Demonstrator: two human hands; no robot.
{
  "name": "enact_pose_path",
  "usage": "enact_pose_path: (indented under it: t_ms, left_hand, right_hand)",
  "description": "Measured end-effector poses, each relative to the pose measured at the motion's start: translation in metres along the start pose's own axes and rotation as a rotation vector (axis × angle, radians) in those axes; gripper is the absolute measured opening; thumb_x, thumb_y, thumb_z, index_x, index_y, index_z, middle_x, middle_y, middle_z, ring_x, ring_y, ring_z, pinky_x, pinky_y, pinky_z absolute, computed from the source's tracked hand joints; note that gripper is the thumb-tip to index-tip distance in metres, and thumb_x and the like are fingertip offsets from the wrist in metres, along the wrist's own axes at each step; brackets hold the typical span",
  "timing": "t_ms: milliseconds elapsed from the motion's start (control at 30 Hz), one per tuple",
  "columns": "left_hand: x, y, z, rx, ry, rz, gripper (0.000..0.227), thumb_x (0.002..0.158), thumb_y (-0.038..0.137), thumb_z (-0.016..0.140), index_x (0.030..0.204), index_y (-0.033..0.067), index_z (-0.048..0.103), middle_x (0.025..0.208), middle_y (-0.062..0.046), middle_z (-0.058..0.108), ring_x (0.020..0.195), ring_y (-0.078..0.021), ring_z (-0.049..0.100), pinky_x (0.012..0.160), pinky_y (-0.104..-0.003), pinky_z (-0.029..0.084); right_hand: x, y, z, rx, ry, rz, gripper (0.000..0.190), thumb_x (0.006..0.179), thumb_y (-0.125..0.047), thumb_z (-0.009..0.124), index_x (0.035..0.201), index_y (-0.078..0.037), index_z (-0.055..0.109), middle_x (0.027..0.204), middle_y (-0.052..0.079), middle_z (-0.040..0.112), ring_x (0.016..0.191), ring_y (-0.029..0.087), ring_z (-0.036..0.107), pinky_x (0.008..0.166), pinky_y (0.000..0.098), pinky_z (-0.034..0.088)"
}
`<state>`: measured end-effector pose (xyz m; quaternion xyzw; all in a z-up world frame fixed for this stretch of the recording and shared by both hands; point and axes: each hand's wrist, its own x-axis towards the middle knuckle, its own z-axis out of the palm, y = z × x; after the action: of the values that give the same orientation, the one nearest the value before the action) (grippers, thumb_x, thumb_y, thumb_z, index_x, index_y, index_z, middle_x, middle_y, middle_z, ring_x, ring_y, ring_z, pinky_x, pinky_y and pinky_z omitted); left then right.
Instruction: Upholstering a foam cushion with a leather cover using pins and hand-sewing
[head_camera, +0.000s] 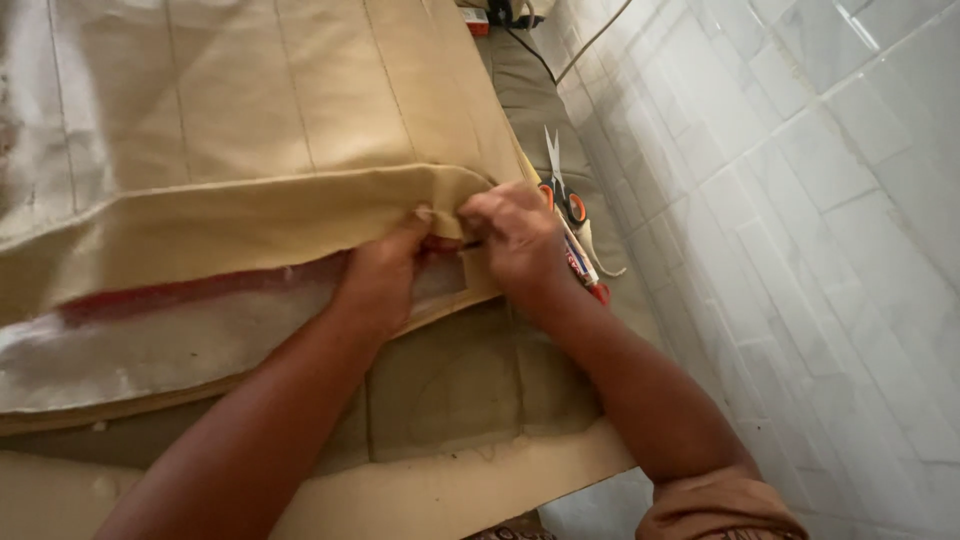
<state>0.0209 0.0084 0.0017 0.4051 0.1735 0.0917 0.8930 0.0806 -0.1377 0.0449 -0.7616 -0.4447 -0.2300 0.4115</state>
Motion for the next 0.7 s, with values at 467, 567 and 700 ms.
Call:
enact_pose_path:
  t_ms: [467, 567, 700]
  left_hand:
    - [-0.002, -0.005, -0.006, 0.164, -0.028, 0.128, 0.028, 0.090, 0.024, 0.077, 0.108, 0.0043, 0.069, 0.097, -0.012, 0.071, 0.094, -0.0231, 0.069, 0.089, -0.041, 0.057]
    - [-0.011, -0.004, -0.004, 0.236, 0.030, 0.141, 0.038, 0.089, 0.024, 0.079, 0.117, 0.0001, 0.068, 0.109, -0.012, 0.067, 0.107, -0.0239, 0.064, 0.102, -0.048, 0.050]
    - [-0.024, 0.012, 0.003, 0.310, -0.013, 0.125, 0.053, 0.092, 0.032, 0.075, 0.129, -0.0038, 0.064, 0.123, -0.021, 0.065, 0.122, -0.0295, 0.060, 0.112, -0.056, 0.039]
  right_hand:
    - [0.003, 0.016, 0.001, 0.108, 0.002, 0.019, 0.020, 0.085, 0.003, 0.073, 0.089, -0.017, 0.075, 0.077, 0.004, 0.072, 0.078, 0.026, 0.072, 0.078, 0.0343, 0.056]
    - [0.010, -0.006, 0.001, 0.050, 0.020, -0.010, 0.019, 0.085, 0.000, 0.076, 0.087, -0.018, 0.074, 0.079, 0.000, 0.073, 0.076, 0.022, 0.072, 0.076, 0.0326, 0.057]
    - [0.021, -0.026, -0.020, -0.037, -0.019, -0.120, 0.011, 0.091, -0.009, 0.079, 0.099, -0.014, 0.074, 0.097, 0.003, 0.070, 0.095, 0.026, 0.070, 0.088, 0.0400, 0.056]
